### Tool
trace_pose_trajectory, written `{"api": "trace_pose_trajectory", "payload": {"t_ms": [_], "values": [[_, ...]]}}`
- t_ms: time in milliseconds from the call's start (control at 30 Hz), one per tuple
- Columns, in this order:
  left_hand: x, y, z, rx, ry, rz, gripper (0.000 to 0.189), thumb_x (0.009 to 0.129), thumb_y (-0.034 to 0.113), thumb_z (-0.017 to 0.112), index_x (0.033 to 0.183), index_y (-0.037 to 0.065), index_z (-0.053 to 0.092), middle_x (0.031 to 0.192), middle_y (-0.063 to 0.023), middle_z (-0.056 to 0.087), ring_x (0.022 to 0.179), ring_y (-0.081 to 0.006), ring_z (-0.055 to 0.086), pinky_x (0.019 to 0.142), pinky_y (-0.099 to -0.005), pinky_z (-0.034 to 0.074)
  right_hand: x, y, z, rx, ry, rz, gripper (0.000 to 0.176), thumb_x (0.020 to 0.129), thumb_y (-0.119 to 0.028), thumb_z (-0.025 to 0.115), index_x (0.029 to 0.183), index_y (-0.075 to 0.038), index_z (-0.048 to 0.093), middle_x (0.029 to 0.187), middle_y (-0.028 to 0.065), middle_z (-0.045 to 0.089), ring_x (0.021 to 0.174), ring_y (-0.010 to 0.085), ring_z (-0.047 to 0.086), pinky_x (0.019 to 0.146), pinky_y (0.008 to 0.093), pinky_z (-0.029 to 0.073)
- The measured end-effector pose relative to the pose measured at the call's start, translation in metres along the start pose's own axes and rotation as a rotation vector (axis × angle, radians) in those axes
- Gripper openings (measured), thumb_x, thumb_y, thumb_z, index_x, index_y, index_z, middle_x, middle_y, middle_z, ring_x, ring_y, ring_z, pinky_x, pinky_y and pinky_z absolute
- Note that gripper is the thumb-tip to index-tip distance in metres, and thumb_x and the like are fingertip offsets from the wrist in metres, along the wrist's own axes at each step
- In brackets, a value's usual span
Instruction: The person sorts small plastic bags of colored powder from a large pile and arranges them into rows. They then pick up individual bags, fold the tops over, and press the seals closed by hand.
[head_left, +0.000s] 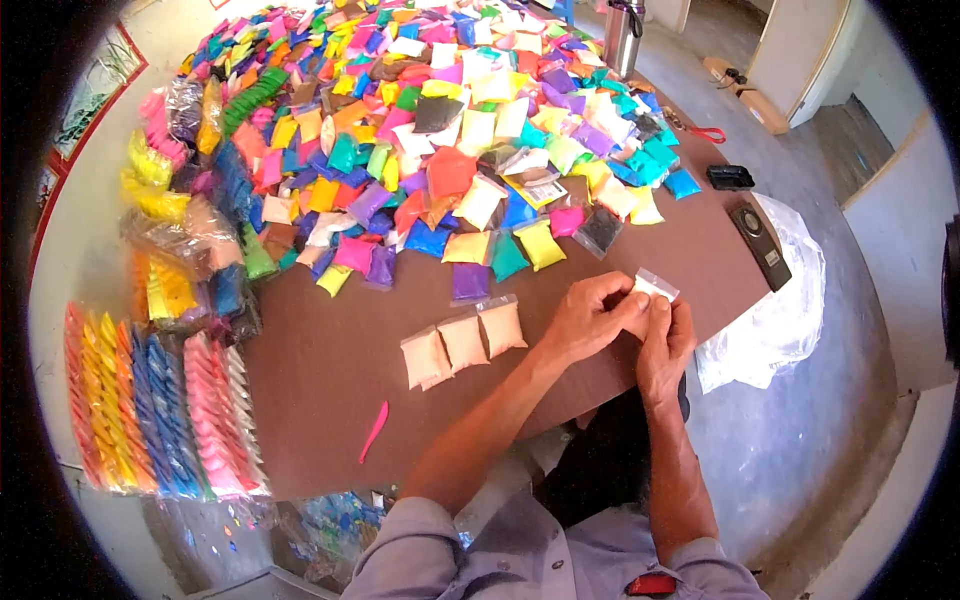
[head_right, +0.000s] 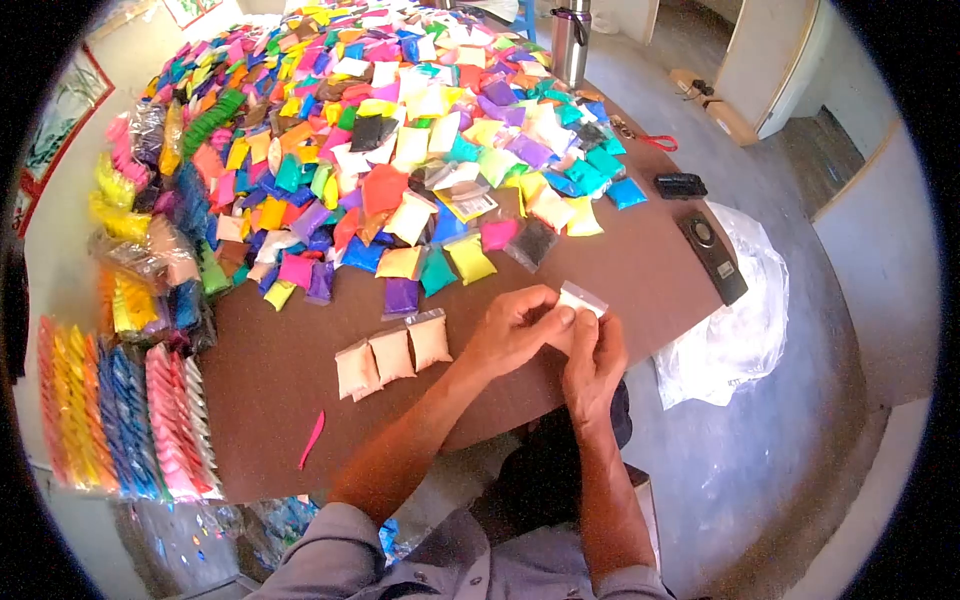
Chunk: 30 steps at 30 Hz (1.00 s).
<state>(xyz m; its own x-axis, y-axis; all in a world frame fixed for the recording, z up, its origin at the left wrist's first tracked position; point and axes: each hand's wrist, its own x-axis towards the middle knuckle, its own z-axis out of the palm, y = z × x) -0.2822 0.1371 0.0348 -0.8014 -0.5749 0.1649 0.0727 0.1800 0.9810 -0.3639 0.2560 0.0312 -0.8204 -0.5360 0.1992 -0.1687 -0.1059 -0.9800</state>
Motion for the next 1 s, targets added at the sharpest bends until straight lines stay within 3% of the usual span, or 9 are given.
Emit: {"api": "trace_pose_trajectory", "payload": {"t_ms": [267, 333, 500, 567, 633, 733, 1000], "values": [[-0.001, 0.002, 0.007, -0.047, 0.026, -0.047, 0.023, 0.097, 0.022, 0.071, 0.096, 0.0, 0.069, 0.078, 0.0033, 0.061, 0.074, -0.0038, 0.054, 0.063, -0.0251, 0.046, -0.002, 0.002, -0.002, 0.12, -0.013, -0.035, 0.024, 0.109, -0.02, 0.052, 0.102, 0.0, 0.062, 0.095, -0.0008, 0.061, 0.089, 0.0077, 0.052, 0.076, 0.0252, 0.046], [-0.001, 0.0, 0.002, 0.028, 0.012, -0.051, 0.022, 0.097, 0.021, 0.071, 0.095, 0.0, 0.068, 0.078, 0.0035, 0.061, 0.075, -0.0038, 0.054, 0.064, -0.025, 0.047, -0.003, 0.0, -0.001, 0.015, -0.044, -0.033, 0.023, 0.108, -0.019, 0.053, 0.102, 0.0, 0.062, 0.094, -0.0012, 0.06, 0.087, 0.0071, 0.052, 0.075, 0.0252, 0.046], [0.0, -0.007, 0.005, -0.051, 0.043, -0.009, 0.019, 0.098, 0.02, 0.069, 0.095, 0.001, 0.068, 0.077, 0.0052, 0.06, 0.075, -0.0031, 0.054, 0.064, -0.0244, 0.047, -0.003, -0.001, 0.003, 0.081, -0.018, -0.049, 0.022, 0.108, -0.018, 0.054, 0.109, 0.001, 0.065, 0.098, 0.001, 0.065, 0.091, 0.0085, 0.057, 0.079, 0.0252, 0.048], [0.0, -0.009, 0.005, -0.026, 0.038, 0.016, 0.019, 0.099, 0.02, 0.069, 0.095, 0.001, 0.069, 0.077, 0.0056, 0.059, 0.075, -0.003, 0.054, 0.064, -0.024, 0.046, -0.003, 0.012, -0.003, 0.105, -0.022, 0.031, 0.024, 0.108, -0.02, 0.056, 0.112, 0.001, 0.066, 0.1, 0.0022, 0.067, 0.093, 0.0091, 0.059, 0.081, 0.0258, 0.05], [-0.001, -0.007, 0.006, -0.084, 0.008, -0.058, 0.019, 0.099, 0.02, 0.069, 0.096, 0.001, 0.069, 0.078, 0.0045, 0.061, 0.075, -0.003, 0.055, 0.064, -0.0238, 0.047, -0.004, 0.012, -0.004, 0.106, -0.02, 0.024, 0.024, 0.108, -0.021, 0.057, 0.112, 0.001, 0.065, 0.101, 0.0025, 0.067, 0.093, 0.009, 0.059, 0.081, 0.0259, 0.05], [0.0, -0.004, 0.012, -0.232, 0.054, 0.001, 0.02, 0.099, 0.021, 0.068, 0.096, 0.001, 0.07, 0.079, 0.0033, 0.062, 0.074, -0.0034, 0.055, 0.063, -0.0242, 0.047, -0.005, 0.015, -0.009, 0.089, -0.027, 0.022, 0.025, 0.108, -0.023, 0.058, 0.111, 0.001, 0.065, 0.1, 0.0025, 0.067, 0.092, 0.0086, 0.059, 0.081, 0.0259, 0.05], [0.002, -0.008, 0.003, -0.043, 0.063, 0.04, 0.021, 0.097, 0.021, 0.07, 0.096, 0.0, 0.07, 0.077, 0.0002, 0.063, 0.072, -0.0056, 0.056, 0.064, -0.0273, 0.049, -0.006, 0.006, -0.004, 0.021, -0.045, 0.008, 0.025, 0.108, -0.025, 0.057, 0.108, -0.001, 0.065, 0.097, 0.0006, 0.065, 0.089, 0.0074, 0.057, 0.078, 0.0245, 0.049]]}}
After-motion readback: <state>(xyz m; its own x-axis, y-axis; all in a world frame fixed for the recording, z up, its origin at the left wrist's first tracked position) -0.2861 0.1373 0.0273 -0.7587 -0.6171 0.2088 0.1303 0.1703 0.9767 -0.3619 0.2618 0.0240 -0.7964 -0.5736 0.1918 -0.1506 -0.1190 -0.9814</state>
